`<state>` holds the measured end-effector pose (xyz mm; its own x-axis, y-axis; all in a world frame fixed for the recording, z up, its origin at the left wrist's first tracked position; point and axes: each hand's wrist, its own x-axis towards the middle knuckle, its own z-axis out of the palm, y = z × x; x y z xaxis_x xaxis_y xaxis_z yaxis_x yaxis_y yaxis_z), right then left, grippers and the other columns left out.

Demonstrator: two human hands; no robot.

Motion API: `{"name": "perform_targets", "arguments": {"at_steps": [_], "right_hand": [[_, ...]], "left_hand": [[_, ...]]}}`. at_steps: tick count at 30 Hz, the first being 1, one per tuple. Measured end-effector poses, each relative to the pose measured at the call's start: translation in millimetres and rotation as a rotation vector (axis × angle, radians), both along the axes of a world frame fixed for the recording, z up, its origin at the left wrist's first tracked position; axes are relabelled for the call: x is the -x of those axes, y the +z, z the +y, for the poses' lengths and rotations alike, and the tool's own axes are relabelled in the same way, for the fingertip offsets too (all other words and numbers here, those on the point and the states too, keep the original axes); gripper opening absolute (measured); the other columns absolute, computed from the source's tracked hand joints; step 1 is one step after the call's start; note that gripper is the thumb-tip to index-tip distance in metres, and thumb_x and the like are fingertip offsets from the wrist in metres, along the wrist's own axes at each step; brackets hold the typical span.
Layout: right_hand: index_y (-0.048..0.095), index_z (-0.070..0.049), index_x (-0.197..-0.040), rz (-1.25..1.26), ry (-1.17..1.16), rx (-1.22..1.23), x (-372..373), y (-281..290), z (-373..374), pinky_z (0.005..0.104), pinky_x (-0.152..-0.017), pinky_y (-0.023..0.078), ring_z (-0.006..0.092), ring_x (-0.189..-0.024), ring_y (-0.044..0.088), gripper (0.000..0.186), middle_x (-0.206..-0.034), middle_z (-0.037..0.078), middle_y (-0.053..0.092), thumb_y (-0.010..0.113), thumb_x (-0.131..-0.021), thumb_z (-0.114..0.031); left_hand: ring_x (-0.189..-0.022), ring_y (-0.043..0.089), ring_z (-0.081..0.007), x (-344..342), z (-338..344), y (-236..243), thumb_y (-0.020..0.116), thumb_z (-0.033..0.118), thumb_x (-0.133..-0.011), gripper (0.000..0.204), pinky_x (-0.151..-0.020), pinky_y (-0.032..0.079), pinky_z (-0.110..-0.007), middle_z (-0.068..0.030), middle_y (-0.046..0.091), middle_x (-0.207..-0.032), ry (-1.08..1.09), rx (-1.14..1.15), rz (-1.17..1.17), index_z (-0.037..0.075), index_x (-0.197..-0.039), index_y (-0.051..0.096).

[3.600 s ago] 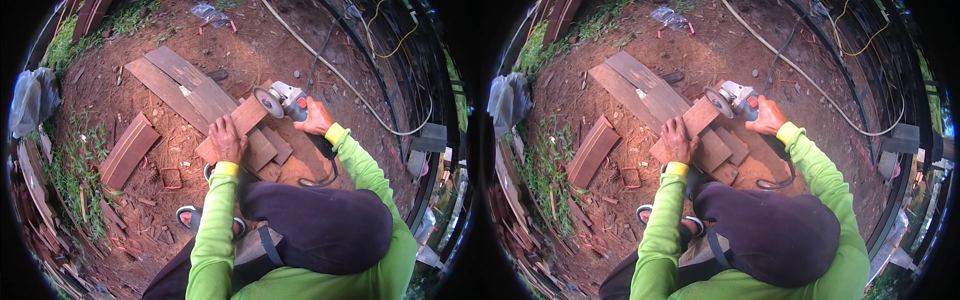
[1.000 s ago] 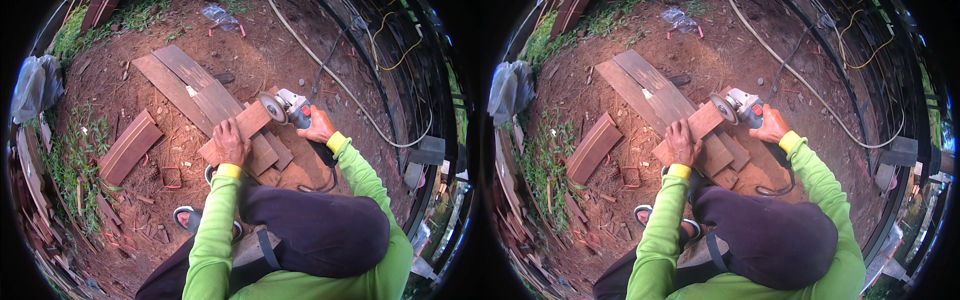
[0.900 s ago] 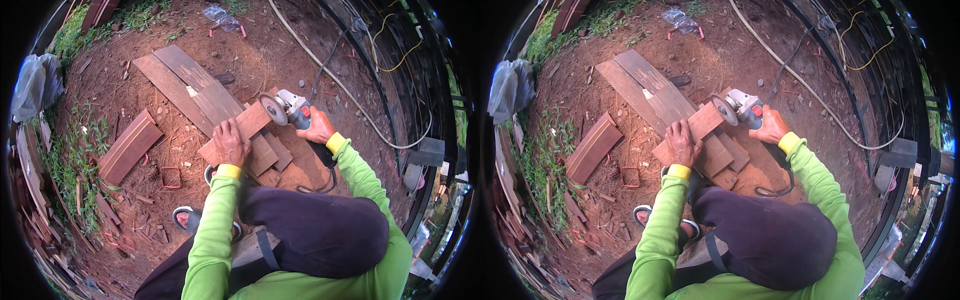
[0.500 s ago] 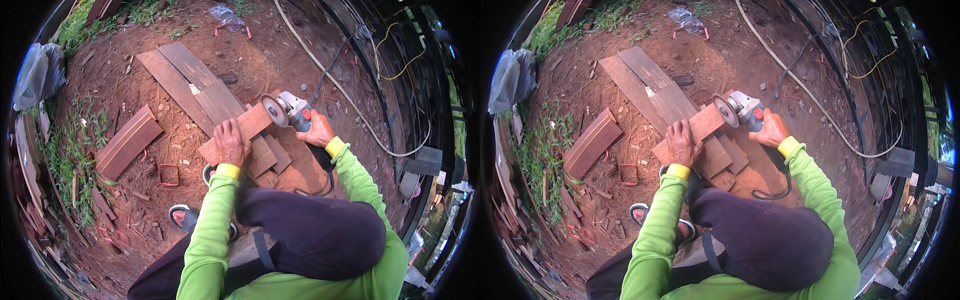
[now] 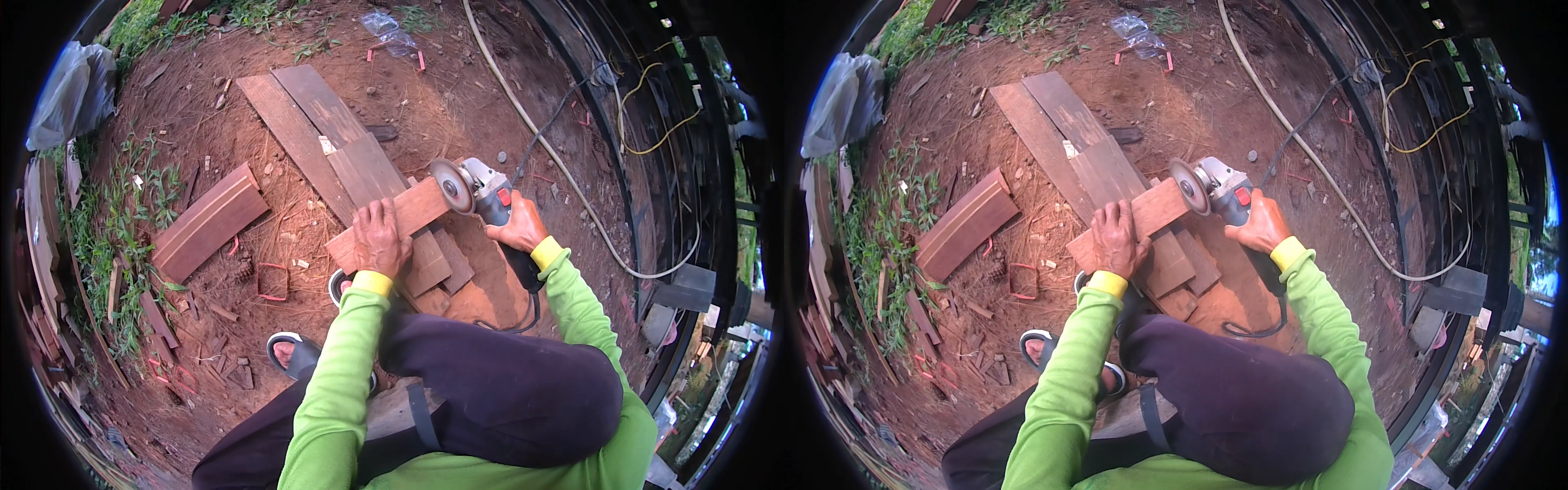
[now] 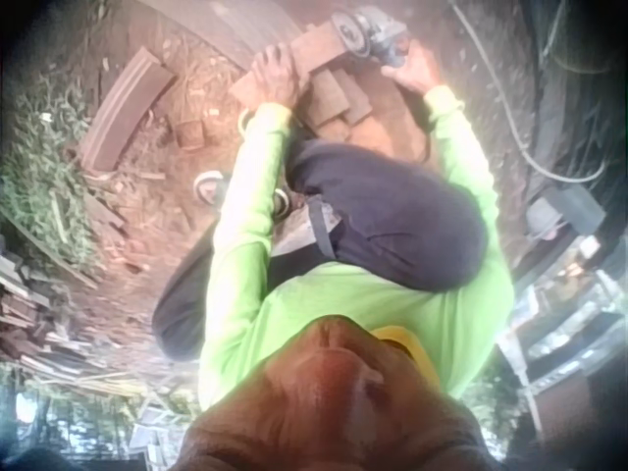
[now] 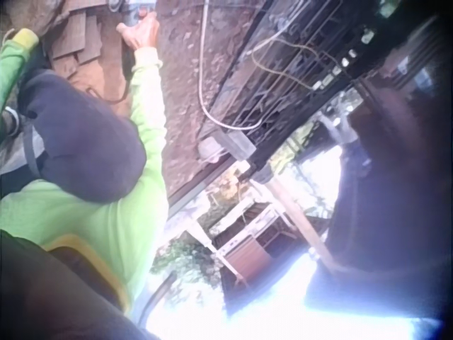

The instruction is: The person marks a wooden plank with a ruler and pencil, then uses an angle grinder to cut the plank into smaller pieces. The person handles the wood and grinder repeatedly, cutting multiple sections.

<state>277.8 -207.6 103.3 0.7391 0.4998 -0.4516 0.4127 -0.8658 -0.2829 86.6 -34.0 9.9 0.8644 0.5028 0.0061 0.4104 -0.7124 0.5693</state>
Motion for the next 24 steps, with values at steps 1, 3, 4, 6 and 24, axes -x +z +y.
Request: {"name": "perform_targets", "arguments": {"at_steps": [1,3,4,6,24], "right_hand": [[0.049,0.015,-0.102,0.004,-0.001,0.002,0,1,1,0.044,-0.078,0.051,0.0438,-0.086,0.065,0.069,-0.089,0.033,0.062,0.078,-0.058,-0.029],[0.049,0.015,-0.102,0.013,-0.005,0.007,0,2,2,0.0442,-0.078,0.051,0.0439,-0.087,0.065,0.069,-0.089,0.033,0.062,0.078,-0.057,-0.029],[0.049,0.015,-0.102,0.009,-0.002,0.011,0,2,2,0.0443,-0.079,0.051,0.0438,-0.087,0.065,0.069,-0.089,0.033,0.062,0.078,-0.058,-0.029],[0.05,0.015,-0.102,0.0,0.001,0.018,-1,1,2,0.0445,-0.079,0.051,0.0437,-0.087,0.065,0.069,-0.09,0.033,0.062,0.078,-0.058,-0.029],[0.05,0.015,-0.103,0.012,0.033,0.058,3,4,-5,0.0437,-0.08,0.052,0.0442,-0.09,0.066,0.066,-0.091,0.034,0.063,0.077,-0.061,-0.029]], "left_hand": [[-0.108,0.045,-0.033,1,0,0,0.075,0.024,-0.063,0.079,-0.099,0.036,-0.045,-0.015,0.046,-0.113,-0.004,-0.008,-0.003,-0.005,-0.13,0.044],[-0.108,0.045,-0.0328,1,0,0,0.075,0.024,-0.063,0.079,-0.099,0.036,-0.044,-0.0149,0.046,-0.113,-0.001,-0.009,-0.005,-0.005,-0.13,0.044],[-0.108,0.045,-0.0326,1,1,1,0.075,0.024,-0.063,0.079,-0.099,0.036,-0.044,-0.0148,0.046,-0.113,-0.002,-0.009,-0.006,-0.005,-0.13,0.044],[-0.107,0.045,-0.0326,1,0,3,0.074,0.023,-0.062,0.078,-0.098,0.036,-0.043,-0.0149,0.047,-0.112,-0.001,-0.004,-0.012,-0.005,-0.129,0.045],[-0.104,0.045,-0.0357,0,1,0,0.079,0.021,-0.058,0.079,-0.092,0.039,-0.044,-0.0167,0.046,-0.108,0.012,-0.026,-0.06,-0.003,-0.126,0.046]]}}
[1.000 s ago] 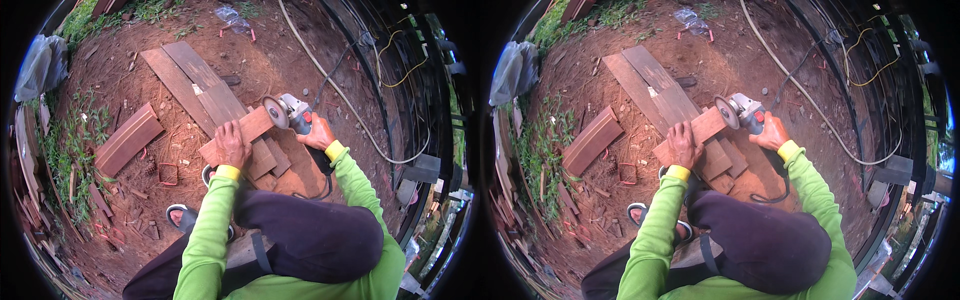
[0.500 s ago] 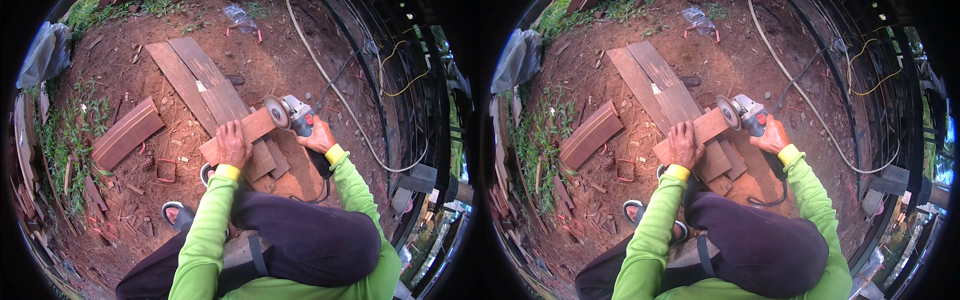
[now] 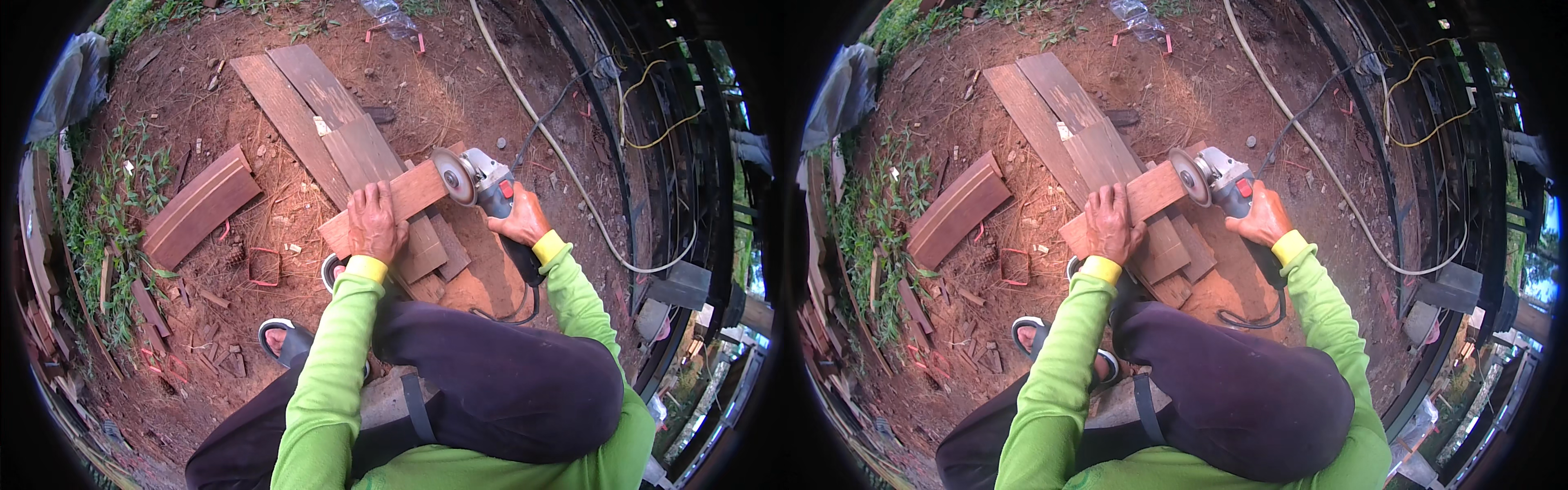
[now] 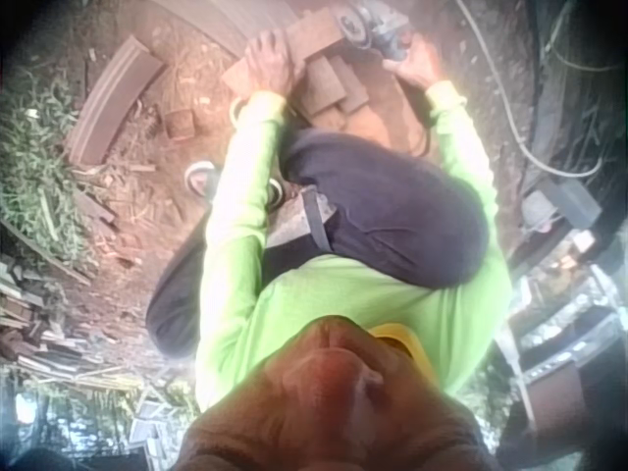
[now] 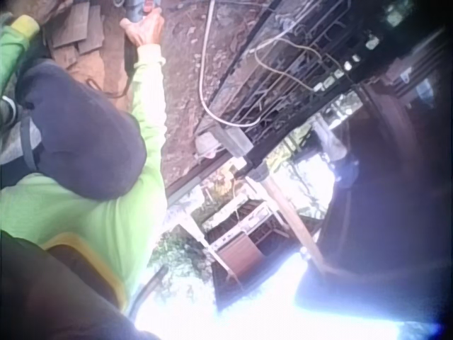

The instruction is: The person marks a wooden plank with a ruler and pencil, then uses an angle grinder to cut the plank into smaller pieces. The person handles the wood and grinder repeatedly, cutting multiple sections.

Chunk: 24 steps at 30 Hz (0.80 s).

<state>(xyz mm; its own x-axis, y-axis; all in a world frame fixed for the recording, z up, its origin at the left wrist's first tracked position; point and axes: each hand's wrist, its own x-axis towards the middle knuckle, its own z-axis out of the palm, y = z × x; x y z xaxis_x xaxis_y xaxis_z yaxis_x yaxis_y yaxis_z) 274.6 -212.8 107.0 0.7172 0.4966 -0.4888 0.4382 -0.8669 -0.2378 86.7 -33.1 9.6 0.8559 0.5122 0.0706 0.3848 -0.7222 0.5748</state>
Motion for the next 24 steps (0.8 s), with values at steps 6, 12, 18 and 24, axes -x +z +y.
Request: {"name": "perform_targets", "arguments": {"at_steps": [6,12,18,24], "right_hand": [[0.05,0.016,-0.103,-0.008,-0.008,0.007,0.9,-2.3,-6.6,0.0436,-0.081,0.052,0.0445,-0.09,0.065,0.066,-0.092,0.034,0.063,0.077,-0.062,-0.029],[0.051,0.015,-0.103,-0.005,-0.02,0.015,1.5,-1.0,0.2,0.0436,-0.081,0.052,0.0444,-0.089,0.065,0.066,-0.092,0.034,0.063,0.077,-0.062,-0.029],[0.051,0.014,-0.098,-0.022,-0.034,-0.024,2.1,-4.0,-2.9,0.0442,-0.078,0.051,0.0425,-0.086,0.065,0.063,-0.088,0.032,0.062,0.078,-0.059,-0.028],[0.049,0.016,-0.104,0.011,-0.006,0.024,2.7,2.5,-1.1,0.0435,-0.08,0.053,0.0439,-0.089,0.066,0.066,-0.091,0.034,0.063,0.077,-0.063,-0.028]], "left_hand": [[-0.105,0.045,-0.0324,-0.5,-0.3,4.1,0.075,0.022,-0.061,0.079,-0.098,0.037,-0.043,-0.0146,0.046,-0.11,-0.011,0.024,0.058,-0.006,-0.128,0.045],[-0.106,0.045,-0.0344,-0.7,-0.7,-0.7,0.077,0.022,-0.059,0.08,-0.095,0.037,-0.044,-0.0159,0.046,-0.11,-0.004,0.004,0.02,-0.004,-0.127,0.046],[-0.106,0.045,-0.0357,-0.2,-0.9,-1.7,0.079,0.022,-0.057,0.08,-0.094,0.038,-0.044,-0.0167,0.046,-0.11,-0.004,-0.001,0.009,-0.003,-0.126,0.046],[-0.107,0.045,-0.0358,0.0,-0.1,-1.2,0.079,0.023,-0.057,0.081,-0.094,0.038,-0.044,-0.0168,0.046,-0.111,-0.003,0.013,0.034,-0.002,-0.126,0.045]]}}
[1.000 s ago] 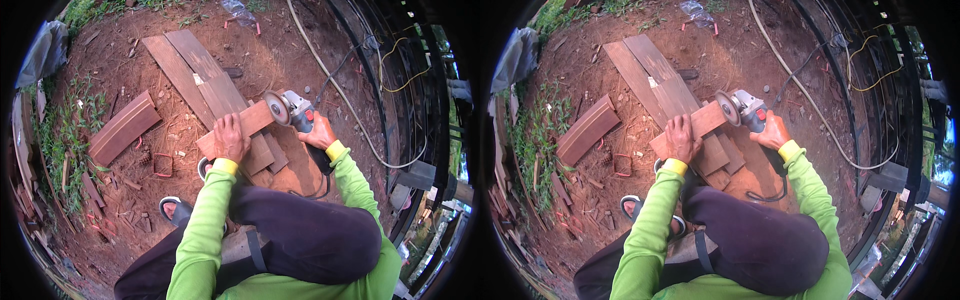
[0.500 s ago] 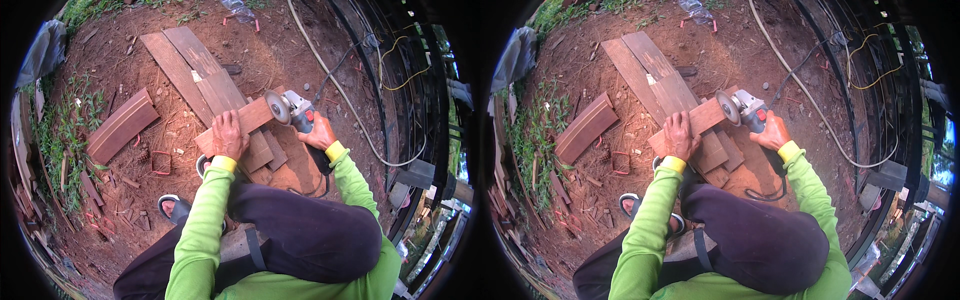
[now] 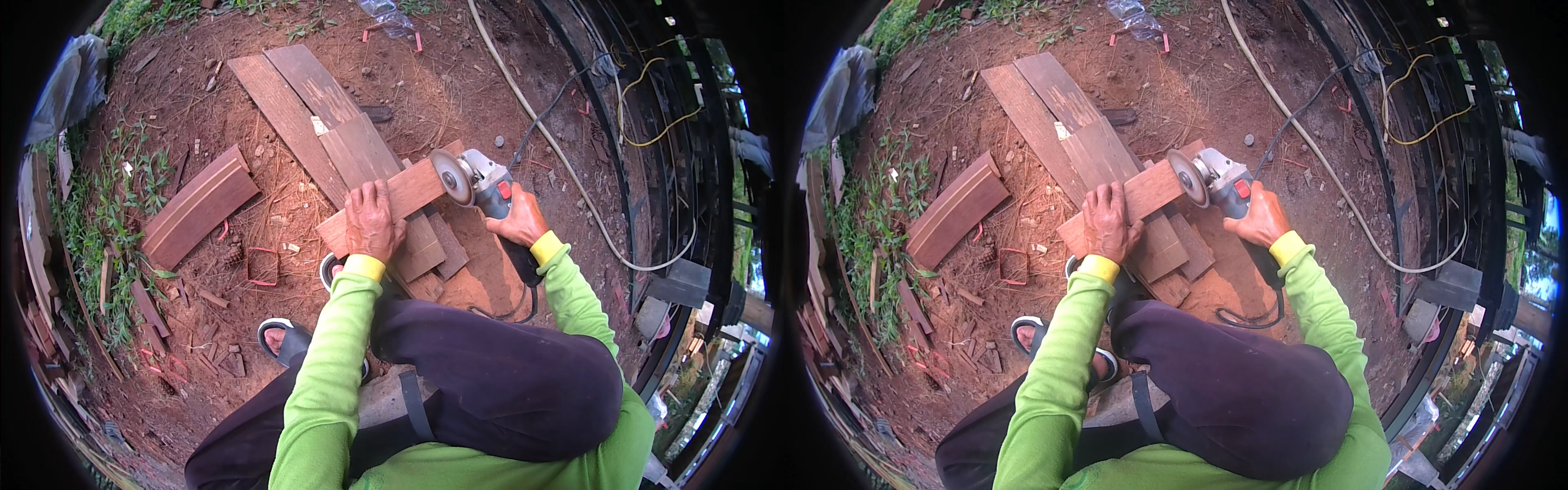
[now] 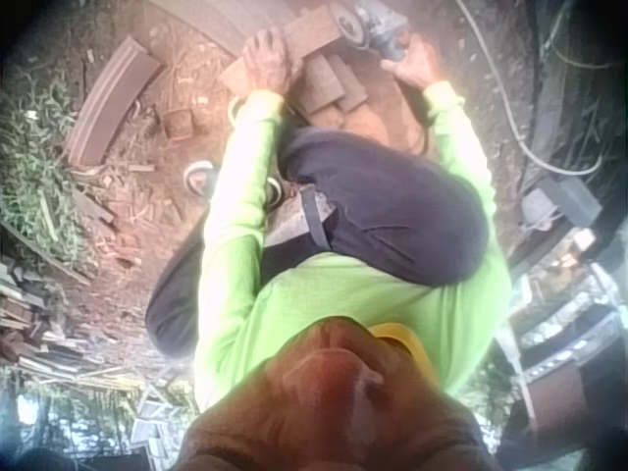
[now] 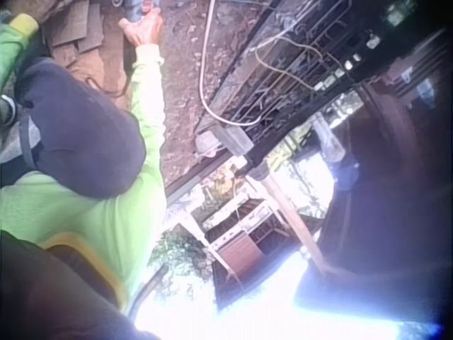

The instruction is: The person marks a wooden plank with a ruler and pencil, then uses an angle grinder to cut the plank into smaller pieces. The person handles the wood and grinder repeatedly, cutting multiple sections.

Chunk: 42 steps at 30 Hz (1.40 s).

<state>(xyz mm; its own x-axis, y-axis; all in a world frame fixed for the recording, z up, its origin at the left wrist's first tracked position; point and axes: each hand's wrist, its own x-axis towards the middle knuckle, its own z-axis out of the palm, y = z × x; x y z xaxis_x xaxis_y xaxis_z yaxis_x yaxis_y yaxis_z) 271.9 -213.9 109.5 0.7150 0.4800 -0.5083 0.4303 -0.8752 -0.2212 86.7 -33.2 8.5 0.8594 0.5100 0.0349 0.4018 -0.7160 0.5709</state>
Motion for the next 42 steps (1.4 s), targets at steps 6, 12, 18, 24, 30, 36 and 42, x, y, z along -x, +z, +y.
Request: {"name": "perform_targets", "arguments": {"at_steps": [6,12,18,24,30,36,42], "right_hand": [[0.05,0.015,-0.098,-0.03,-0.022,-0.055,-1,-8,-4,0.0438,-0.077,0.051,0.0428,-0.084,0.065,0.064,-0.087,0.033,0.062,0.078,-0.059,-0.028],[0.05,0.015,-0.099,-0.029,-0.014,-0.062,-1,-8,-4,0.0437,-0.077,0.051,0.0425,-0.085,0.065,0.065,-0.087,0.033,0.062,0.078,-0.059,-0.027],[0.049,0.015,-0.099,-0.016,-0.012,-0.033,1,-7,-6,0.0439,-0.077,0.051,0.0424,-0.084,0.065,0.065,-0.087,0.033,0.062,0.078,-0.059,-0.028],[0.05,0.016,-0.103,-0.009,-0.013,-0.004,2,-7,-4,0.0437,-0.08,0.053,0.0444,-0.089,0.066,0.066,-0.091,0.033,0.064,0.077,-0.062,-0.028],[0.049,0.016,-0.105,0.002,-0.022,-0.008,-2,-4,4,0.0435,-0.081,0.052,0.0443,-0.092,0.065,0.068,-0.094,0.034,0.063,0.077,-0.062,-0.028],[0.049,0.017,-0.106,0.0,-0.017,-0.006,-3,-3,9,0.0433,-0.081,0.052,0.0443,-0.091,0.065,0.068,-0.093,0.034,0.063,0.077,-0.062,-0.028],[0.049,0.017,-0.106,-0.016,0.001,-0.024,-6,-7,7,0.0433,-0.081,0.052,0.0444,-0.091,0.065,0.068,-0.092,0.034,0.063,0.077,-0.062,-0.028]], "left_hand": [[-0.107,0.045,-0.0357,-1,-1,-1,0.079,0.023,-0.057,0.082,-0.095,0.038,-0.044,-0.0168,0.046,-0.112,-0.001,-0.005,-0.007,-0.003,-0.127,0.046],[-0.107,0.045,-0.0356,-1,-1,0,0.079,0.023,-0.057,0.082,-0.094,0.038,-0.044,-0.0169,0.046,-0.112,0.0,-0.002,-0.007,-0.003,-0.127,0.046],[-0.107,0.045,-0.0356,0,0,0,0.079,0.022,-0.057,0.082,-0.094,0.038,-0.044,-0.0169,0.046,-0.112,-0.003,-0.005,-0.017,-0.003,-0.128,0.045],[-0.106,0.045,-0.0358,0,0,0,0.079,0.021,-0.057,0.082,-0.094,0.038,-0.044,-0.0171,0.046,-0.111,0.001,-0.007,-0.015,-0.003,-0.127,0.045],[-0.105,0.045,-0.0361,-1,0,0,0.079,0.021,-0.057,0.081,-0.093,0.039,-0.044,-0.0171,0.046,-0.11,0.002,0.002,-0.017,-0.003,-0.126,0.046],[-0.105,0.045,-0.0363,0,0,-1,0.079,0.022,-0.057,0.08,-0.093,0.038,-0.044,-0.0175,0.046,-0.11,0.003,-0.005,-0.024,-0.004,-0.126,0.046],[-0.105,0.045,-0.0335,-1,1,4,0.076,0.021,-0.06,0.078,-0.095,0.038,-0.043,-0.0158,0.047,-0.11,-0.005,0.004,0.002,-0.005,-0.127,0.046]]}}
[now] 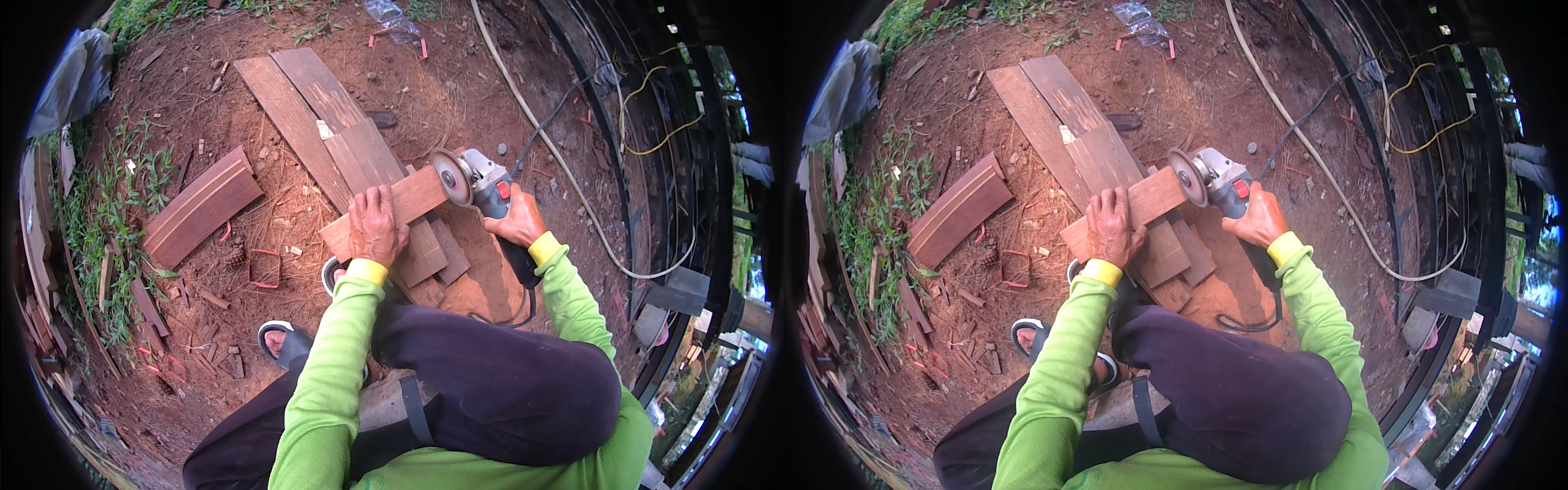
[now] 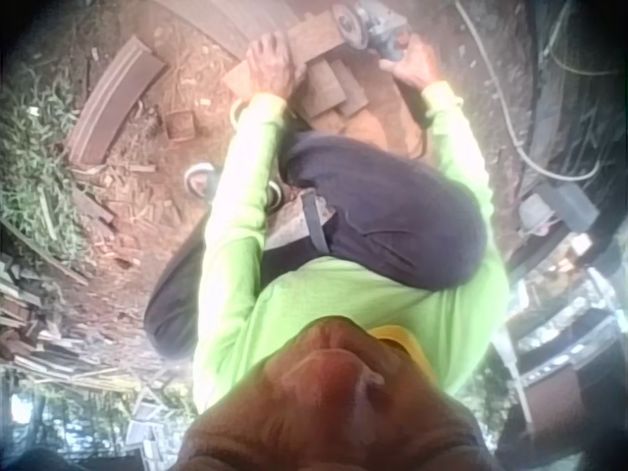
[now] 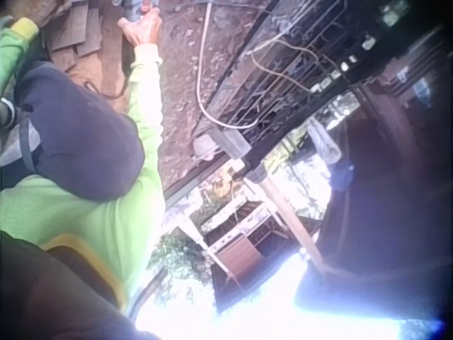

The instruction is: The person marks a wooden plank with a ruler and pencil, then uses an angle grinder to cut the plank into smaller pieces. The person handles the wood and grinder repeatedly, cutting multiple sections.

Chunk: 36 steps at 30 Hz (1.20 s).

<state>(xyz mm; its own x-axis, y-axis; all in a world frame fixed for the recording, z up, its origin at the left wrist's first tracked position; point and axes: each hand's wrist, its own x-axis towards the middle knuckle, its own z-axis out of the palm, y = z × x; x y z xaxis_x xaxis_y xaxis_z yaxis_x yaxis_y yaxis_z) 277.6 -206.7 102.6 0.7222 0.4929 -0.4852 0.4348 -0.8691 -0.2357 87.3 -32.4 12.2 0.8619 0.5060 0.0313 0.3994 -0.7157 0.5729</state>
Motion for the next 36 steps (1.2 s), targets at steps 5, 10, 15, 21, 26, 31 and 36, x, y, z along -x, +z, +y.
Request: {"name": "perform_targets", "arguments": {"at_steps": [5,10,15,21,26,31,36], "right_hand": [[0.049,0.016,-0.106,-0.011,0.002,0.022,-0.5,1.0,3.8,0.0434,-0.08,0.052,0.0444,-0.09,0.065,0.068,-0.092,0.034,0.063,0.077,-0.063,-0.029],[0.049,0.016,-0.106,-0.007,0.002,0.014,0.4,3.7,5.9,0.0435,-0.08,0.052,0.0443,-0.09,0.065,0.068,-0.092,0.034,0.063,0.077,-0.063,-0.029],[0.049,0.016,-0.105,0.001,-0.001,0.016,0.1,4.2,6.0,0.0432,-0.08,0.052,0.0441,-0.09,0.066,0.067,-0.092,0.034,0.063,0.076,-0.063,-0.029],[0.05,0.017,-0.105,-0.004,0.008,0.023,-0.5,3.5,5.5,0.043,-0.08,0.052,0.0439,-0.09,0.066,0.067,-0.092,0.034,0.063,0.076,-0.063,-0.028],[0.05,0.016,-0.101,0.003,-0.012,-0.003,-0.3,2.3,4.4,0.0435,-0.08,0.051,0.0434,-0.088,0.065,0.066,-0.091,0.033,0.062,0.077,-0.06,-0.028],[0.05,0.016,-0.1,0.004,-0.018,-0.011,-0.1,1.6,3.9,0.044,-0.079,0.051,0.043,-0.086,0.065,0.066,-0.09,0.033,0.062,0.077,-0.059,-0.029],[0.049,0.017,-0.106,0.001,0.008,0.032,-0.8,5.0,6.9,0.0432,-0.08,0.053,0.0441,-0.09,0.066,0.068,-0.092,0.034,0.063,0.076,-0.062,-0.028]], "left_hand": [[-0.104,0.046,-0.0319,-0.3,0.0,0.6,0.075,0.02,-0.06,0.076,-0.095,0.038,-0.042,-0.0146,0.047,-0.109,0.008,-0.01,0.007,-0.005,-0.126,0.046],[-0.104,0.046,-0.0318,-0.4,-0.2,0.7,0.075,0.02,-0.06,0.077,-0.095,0.038,-0.041,-0.0146,0.047,-0.11,0.008,-0.01,-0.001,-0.005,-0.127,0.046],[-0.105,0.046,-0.0321,-0.7,-0.2,1.0,0.074,0.02,-0.06,0.076,-0.094,0.039,-0.041,-0.0148,0.047,-0.11,0.008,-0.011,0.003,-0.005,-0.127,0.047],[-0.105,0.046,-0.0322,-1.1,-0.7,0.4,0.073,0.02,-0.06,0.076,-0.094,0.039,-0.041,-0.0149,0.048,-0.11,0.009,-0.006,0.004,-0.006,-0.126,0.047],[-0.104,0.045,-0.0353,-1.0,-0.8,-2.7,0.076,0.021,-0.058,0.078,-0.093,0.038,-0.044,-0.0166,0.046,-0.108,0.014,0.001,-0.035,-0.005,-0.125,0.047],[-0.105,0.045,-0.0351,-0.7,-1.5,-3.8,0.076,0.021,-0.058,0.079,-0.094,0.038,-0.044,-0.0166,0.046,-0.109,0.013,-0.007,-0.038,-0.005,-0.126,0.047],[-0.105,0.045,-0.0351,-1.2,-1.5,-3.0,0.077,0.021,-0.057,0.079,-0.095,0.038,-0.044,-0.0167,0.047,-0.109,0.009,-0.003,-0.02,-0.006,-0.126,0.047]]}}
